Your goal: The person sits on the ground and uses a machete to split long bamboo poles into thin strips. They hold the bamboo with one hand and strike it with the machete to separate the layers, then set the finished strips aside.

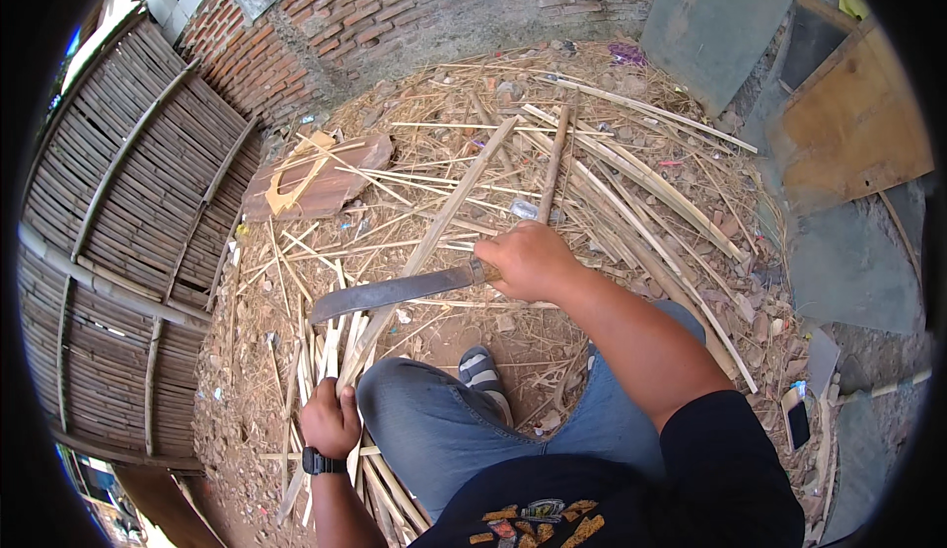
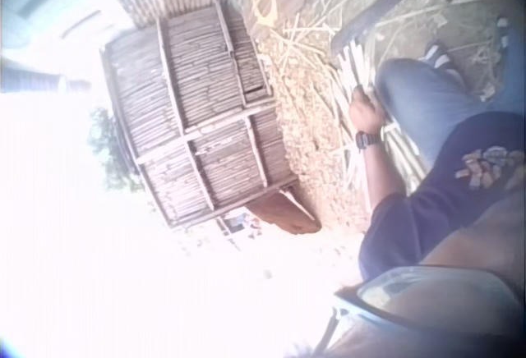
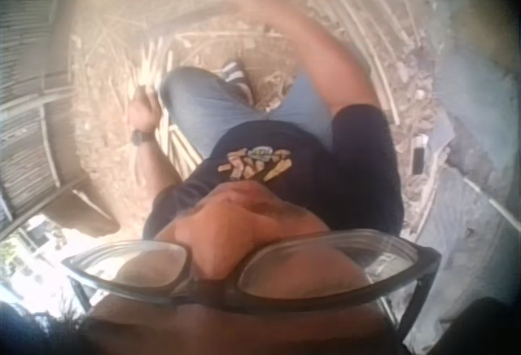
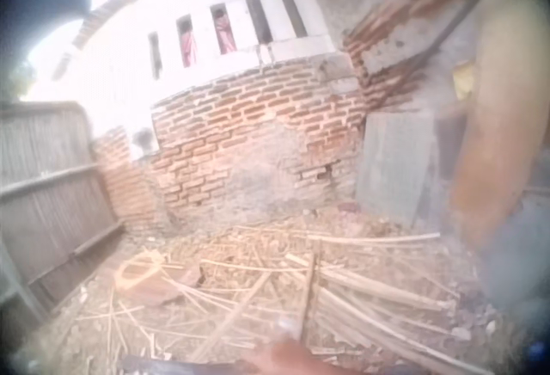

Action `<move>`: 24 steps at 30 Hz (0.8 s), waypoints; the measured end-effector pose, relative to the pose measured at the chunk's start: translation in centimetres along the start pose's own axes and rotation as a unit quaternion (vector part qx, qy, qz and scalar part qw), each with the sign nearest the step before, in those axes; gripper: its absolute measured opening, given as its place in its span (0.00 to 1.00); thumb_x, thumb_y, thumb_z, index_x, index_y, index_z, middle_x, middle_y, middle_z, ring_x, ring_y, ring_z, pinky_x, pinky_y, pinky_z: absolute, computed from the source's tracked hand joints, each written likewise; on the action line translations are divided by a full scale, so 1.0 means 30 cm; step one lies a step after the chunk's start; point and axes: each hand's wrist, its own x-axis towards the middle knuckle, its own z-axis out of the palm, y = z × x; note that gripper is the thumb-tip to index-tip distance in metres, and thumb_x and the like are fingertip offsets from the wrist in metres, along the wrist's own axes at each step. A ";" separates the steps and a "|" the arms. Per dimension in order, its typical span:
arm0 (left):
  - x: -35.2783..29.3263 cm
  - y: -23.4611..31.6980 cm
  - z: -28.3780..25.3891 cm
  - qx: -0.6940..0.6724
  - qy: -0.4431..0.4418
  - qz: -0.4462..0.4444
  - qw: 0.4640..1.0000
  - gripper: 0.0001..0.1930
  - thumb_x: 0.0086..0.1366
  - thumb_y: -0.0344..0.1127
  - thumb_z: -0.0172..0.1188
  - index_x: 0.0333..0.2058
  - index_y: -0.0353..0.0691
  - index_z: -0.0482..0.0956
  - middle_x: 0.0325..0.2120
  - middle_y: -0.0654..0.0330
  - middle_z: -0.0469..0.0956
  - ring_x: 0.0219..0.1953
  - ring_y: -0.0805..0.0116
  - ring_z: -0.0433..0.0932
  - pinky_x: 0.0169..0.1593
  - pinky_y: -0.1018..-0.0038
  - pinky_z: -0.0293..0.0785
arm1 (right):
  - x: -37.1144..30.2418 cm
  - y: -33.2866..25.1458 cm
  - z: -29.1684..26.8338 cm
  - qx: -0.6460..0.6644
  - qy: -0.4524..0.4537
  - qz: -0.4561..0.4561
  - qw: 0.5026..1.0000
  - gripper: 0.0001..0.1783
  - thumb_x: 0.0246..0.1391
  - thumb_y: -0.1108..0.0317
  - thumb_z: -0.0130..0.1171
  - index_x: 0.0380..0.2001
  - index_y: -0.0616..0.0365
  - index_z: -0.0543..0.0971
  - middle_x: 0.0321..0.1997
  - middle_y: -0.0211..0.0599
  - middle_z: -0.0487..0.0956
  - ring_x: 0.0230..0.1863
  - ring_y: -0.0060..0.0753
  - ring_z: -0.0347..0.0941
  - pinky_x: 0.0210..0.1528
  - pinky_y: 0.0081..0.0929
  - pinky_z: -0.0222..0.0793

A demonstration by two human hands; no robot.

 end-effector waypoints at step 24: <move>0.008 -0.032 -0.040 -0.057 -0.035 0.010 0.998 0.22 0.75 0.50 0.45 0.32 0.34 0.73 0.21 0.41 0.73 0.24 0.35 0.73 0.28 0.49 0.65 | 0.003 0.061 0.016 -0.028 0.118 0.058 0.991 0.18 0.46 0.62 0.69 0.40 0.52 0.76 0.30 0.38 0.82 0.35 0.45 0.81 0.43 0.45 0.75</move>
